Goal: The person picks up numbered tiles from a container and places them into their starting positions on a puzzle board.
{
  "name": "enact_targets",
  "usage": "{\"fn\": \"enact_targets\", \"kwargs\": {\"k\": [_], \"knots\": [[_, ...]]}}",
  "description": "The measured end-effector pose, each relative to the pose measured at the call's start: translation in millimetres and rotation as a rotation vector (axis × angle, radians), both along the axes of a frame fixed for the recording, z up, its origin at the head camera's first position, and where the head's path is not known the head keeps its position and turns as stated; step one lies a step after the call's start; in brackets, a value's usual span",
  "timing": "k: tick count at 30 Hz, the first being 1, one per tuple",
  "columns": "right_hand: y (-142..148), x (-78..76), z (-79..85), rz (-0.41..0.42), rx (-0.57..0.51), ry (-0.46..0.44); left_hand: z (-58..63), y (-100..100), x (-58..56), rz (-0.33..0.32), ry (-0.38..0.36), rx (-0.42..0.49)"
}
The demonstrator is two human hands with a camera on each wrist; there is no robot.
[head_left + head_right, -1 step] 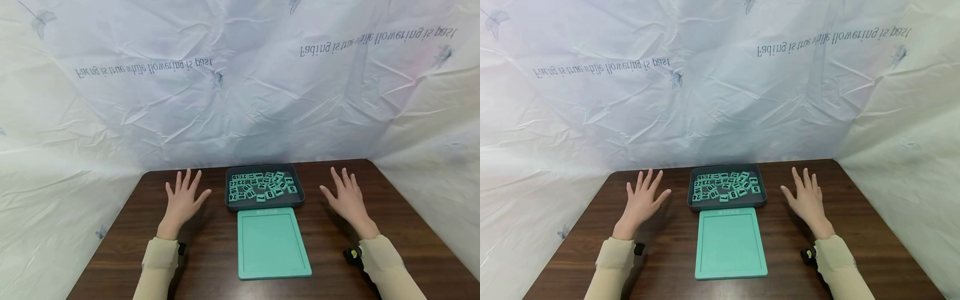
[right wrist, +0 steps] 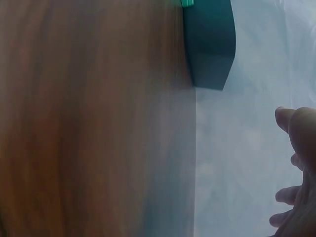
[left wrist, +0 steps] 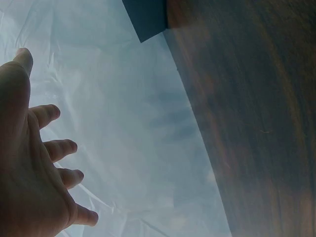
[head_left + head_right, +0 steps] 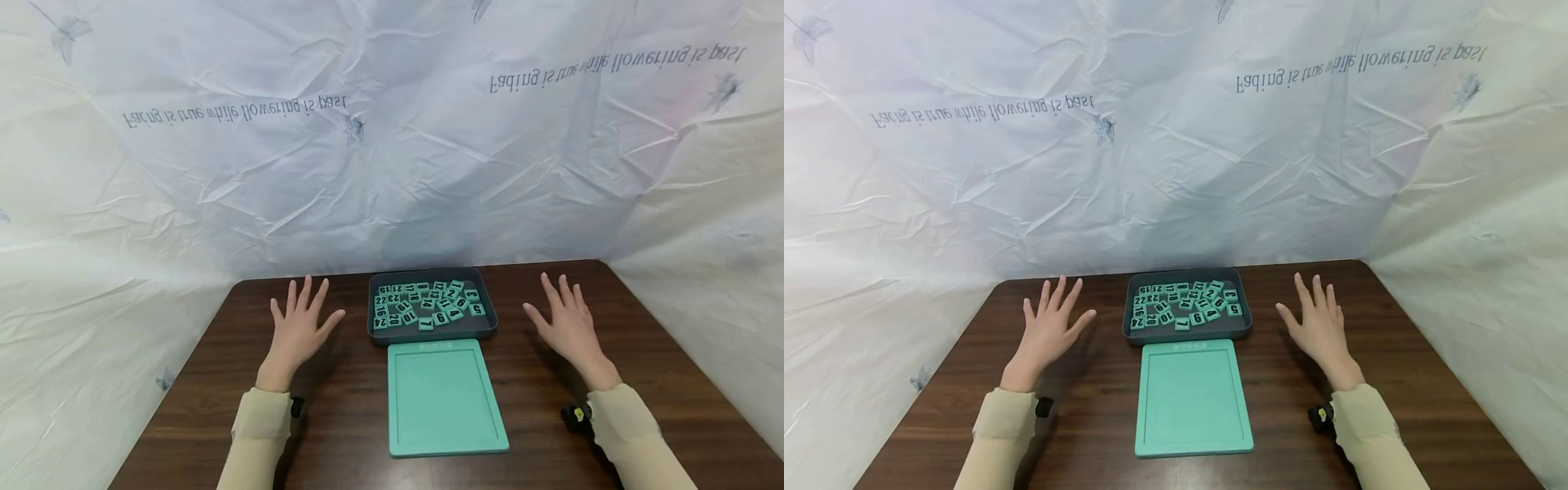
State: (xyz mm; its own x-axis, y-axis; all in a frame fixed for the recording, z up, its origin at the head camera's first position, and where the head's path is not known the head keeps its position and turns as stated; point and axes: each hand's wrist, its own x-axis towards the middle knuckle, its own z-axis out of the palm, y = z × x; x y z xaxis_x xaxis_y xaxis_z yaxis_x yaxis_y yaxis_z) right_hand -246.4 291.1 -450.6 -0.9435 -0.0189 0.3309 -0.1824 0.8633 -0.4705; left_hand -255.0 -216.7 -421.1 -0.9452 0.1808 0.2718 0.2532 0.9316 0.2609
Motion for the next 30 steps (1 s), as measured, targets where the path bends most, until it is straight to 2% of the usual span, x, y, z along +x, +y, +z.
{"fn": "enact_targets", "kwargs": {"k": [6, 12, 17, 22, 30], "knots": [[4, -0.5, 2.5, 0.01, -0.014, -0.012, -3.8, -2, 1.9, -0.004, 0.005, -0.009], [8, -3.7, 7.7, 0.047, -0.067, -0.004, -4.5, 4, 9.8, -0.042, -0.009, 0.044], [8, -11.2, 13.7, 0.1, -0.109, -0.006, -10.4, 18, 20.7, -0.171, -0.02, 0.053], [2, -22.7, 21.5, 0.138, -0.096, -0.064, -21.7, 29, 36.4, -0.285, -0.055, 0.006], [-18, -54.8, 40.4, 0.215, -0.04, -0.16, -32.6, 42, 57.1, -0.446, -0.165, -0.075]]}}
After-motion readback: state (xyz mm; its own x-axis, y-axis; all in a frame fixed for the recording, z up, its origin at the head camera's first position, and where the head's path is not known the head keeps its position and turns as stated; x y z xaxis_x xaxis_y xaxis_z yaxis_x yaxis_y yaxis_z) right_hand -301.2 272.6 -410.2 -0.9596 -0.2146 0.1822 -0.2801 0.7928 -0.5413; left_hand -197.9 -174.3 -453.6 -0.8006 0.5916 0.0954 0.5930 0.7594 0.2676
